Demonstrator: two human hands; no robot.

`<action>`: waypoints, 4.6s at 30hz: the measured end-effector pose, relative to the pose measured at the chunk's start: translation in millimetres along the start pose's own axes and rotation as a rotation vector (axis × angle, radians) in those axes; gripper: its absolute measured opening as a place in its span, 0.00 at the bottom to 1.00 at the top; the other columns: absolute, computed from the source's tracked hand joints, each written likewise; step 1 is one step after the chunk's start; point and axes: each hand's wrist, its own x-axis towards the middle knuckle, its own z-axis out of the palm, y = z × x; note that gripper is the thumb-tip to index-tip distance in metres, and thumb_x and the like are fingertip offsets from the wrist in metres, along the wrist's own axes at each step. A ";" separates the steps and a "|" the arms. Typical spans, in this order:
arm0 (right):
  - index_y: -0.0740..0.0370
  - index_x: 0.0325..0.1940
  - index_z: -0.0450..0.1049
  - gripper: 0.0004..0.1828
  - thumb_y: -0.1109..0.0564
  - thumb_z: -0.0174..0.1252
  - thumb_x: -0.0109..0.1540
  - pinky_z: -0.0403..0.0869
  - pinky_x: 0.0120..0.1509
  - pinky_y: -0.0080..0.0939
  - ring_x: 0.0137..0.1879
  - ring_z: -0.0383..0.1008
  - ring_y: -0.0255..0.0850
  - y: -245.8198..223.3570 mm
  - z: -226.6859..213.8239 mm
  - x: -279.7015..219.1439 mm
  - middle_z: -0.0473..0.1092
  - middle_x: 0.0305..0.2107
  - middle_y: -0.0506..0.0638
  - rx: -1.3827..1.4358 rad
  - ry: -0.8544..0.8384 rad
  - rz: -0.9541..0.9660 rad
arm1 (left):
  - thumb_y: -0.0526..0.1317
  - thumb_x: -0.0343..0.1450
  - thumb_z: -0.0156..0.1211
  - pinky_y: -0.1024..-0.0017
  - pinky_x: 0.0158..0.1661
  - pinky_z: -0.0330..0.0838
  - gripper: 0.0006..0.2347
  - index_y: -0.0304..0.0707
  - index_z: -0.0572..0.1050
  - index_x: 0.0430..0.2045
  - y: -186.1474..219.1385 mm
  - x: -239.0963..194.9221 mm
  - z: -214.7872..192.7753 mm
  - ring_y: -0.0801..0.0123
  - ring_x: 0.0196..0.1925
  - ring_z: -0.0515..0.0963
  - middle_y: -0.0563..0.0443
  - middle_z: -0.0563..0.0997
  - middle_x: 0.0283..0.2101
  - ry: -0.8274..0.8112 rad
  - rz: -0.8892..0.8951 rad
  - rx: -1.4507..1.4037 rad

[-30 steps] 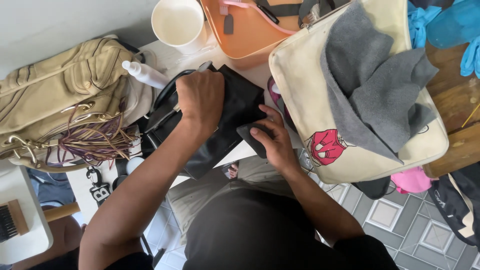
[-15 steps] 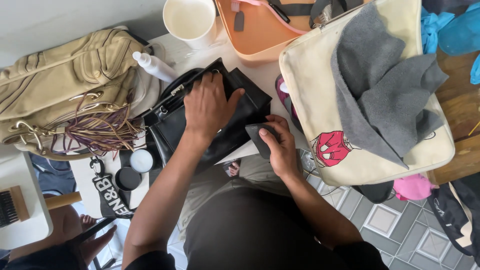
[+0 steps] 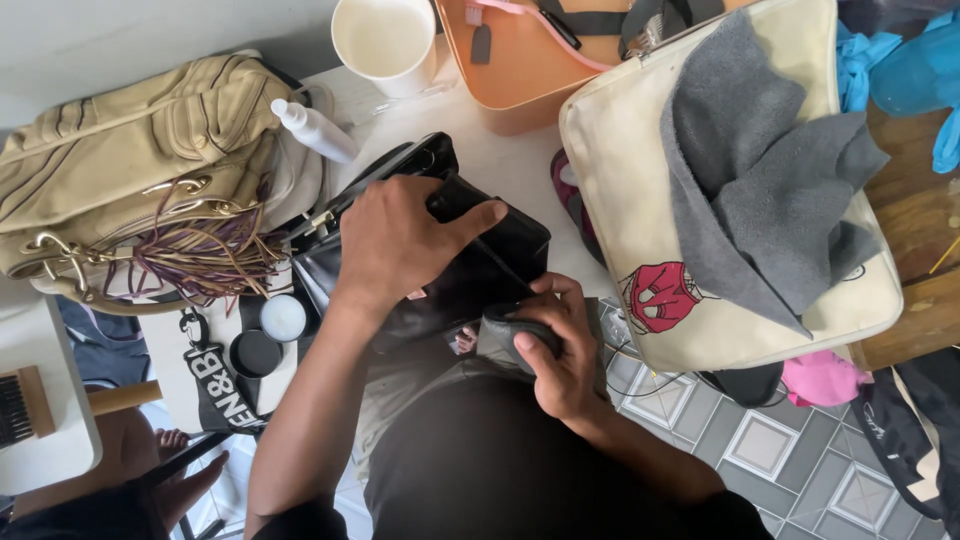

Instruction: The person cleans a black handbag using a small sponge and a white cream. They repeatedly dip the sponge into the cream and wipe the exterior, interior, and handle of the bag. The person rotates the bag to access different sides and continues wiping until the end of the clip.

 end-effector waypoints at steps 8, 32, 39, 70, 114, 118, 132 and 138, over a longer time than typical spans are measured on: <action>0.64 0.44 0.78 0.16 0.49 0.55 0.65 0.78 0.59 0.40 0.46 0.76 0.44 -35.3 -19.3 -8.2 0.56 0.59 0.64 -0.143 -0.135 -0.148 | 0.57 0.66 0.77 0.66 0.24 0.43 0.36 0.46 0.45 0.11 3.6 -15.0 -8.4 0.71 0.24 0.45 0.61 0.47 0.16 0.083 -0.032 -0.093; 0.57 0.42 0.76 0.08 0.52 0.57 0.64 0.71 0.41 0.51 0.36 0.70 0.47 -135.7 -91.0 56.7 0.63 0.64 0.64 -0.625 -0.934 -0.429 | 0.33 0.71 0.61 0.75 0.24 0.55 0.13 0.35 0.69 0.14 -13.3 -78.1 -26.9 0.74 0.22 0.63 0.55 0.67 0.19 -0.052 0.492 -0.630; 0.55 0.26 0.72 0.09 0.58 0.52 0.62 0.71 0.35 0.49 0.27 0.67 0.43 -169.6 -60.3 83.2 0.63 0.65 0.66 -0.917 -1.109 -0.623 | 0.33 0.69 0.58 0.73 0.36 0.72 0.06 0.30 0.80 0.35 -42.7 -90.1 -28.5 0.64 0.35 0.81 0.45 0.82 0.35 -0.036 0.442 -0.623; 0.51 0.08 0.72 0.20 0.61 0.51 0.56 0.77 0.24 0.50 0.12 0.70 0.40 -181.8 -6.8 102.9 0.41 0.80 0.62 -1.466 -1.344 -0.335 | 0.31 0.56 0.52 0.72 0.27 0.50 0.04 0.39 0.64 0.15 -65.7 -119.2 -47.7 0.77 0.26 0.58 0.61 0.61 0.20 0.204 -0.032 -0.677; 0.54 0.17 0.70 0.17 0.52 0.56 0.60 0.68 0.13 0.52 0.06 0.72 0.51 -192.2 1.0 160.7 0.47 0.78 0.62 -0.779 -1.565 -0.275 | 0.59 0.66 0.68 0.51 0.25 0.64 0.20 0.40 0.74 0.22 -56.5 -103.2 -47.2 0.40 0.20 0.76 0.43 0.78 0.16 0.310 -0.112 0.060; 0.54 0.16 0.71 0.16 0.52 0.55 0.58 0.69 0.13 0.55 0.09 0.72 0.51 -182.9 13.0 154.7 0.44 0.79 0.59 -0.996 -1.534 -0.393 | 0.60 0.68 0.68 0.50 0.24 0.61 0.24 0.39 0.67 0.19 -61.7 -104.9 -38.8 0.41 0.17 0.73 0.46 0.70 0.10 0.290 -0.104 0.103; 0.54 0.18 0.76 0.19 0.45 0.57 0.61 0.73 0.25 0.52 0.09 0.68 0.48 -187.9 17.6 204.2 0.36 0.86 0.30 -1.024 -1.661 0.274 | 0.53 0.65 0.69 0.54 0.21 0.58 0.23 0.39 0.60 0.18 -56.4 -97.0 -34.9 0.49 0.13 0.67 0.49 0.65 0.11 0.288 -0.012 -0.045; 0.54 0.32 0.76 0.14 0.49 0.48 0.65 0.67 0.30 0.41 0.19 0.65 0.36 -180.5 -7.4 187.9 0.76 0.56 0.61 -0.468 -1.273 -0.401 | 0.55 0.66 0.67 0.47 0.26 0.60 0.22 0.39 0.62 0.22 -53.4 -89.4 -39.6 0.33 0.22 0.71 0.40 0.70 0.14 0.191 -0.068 -0.029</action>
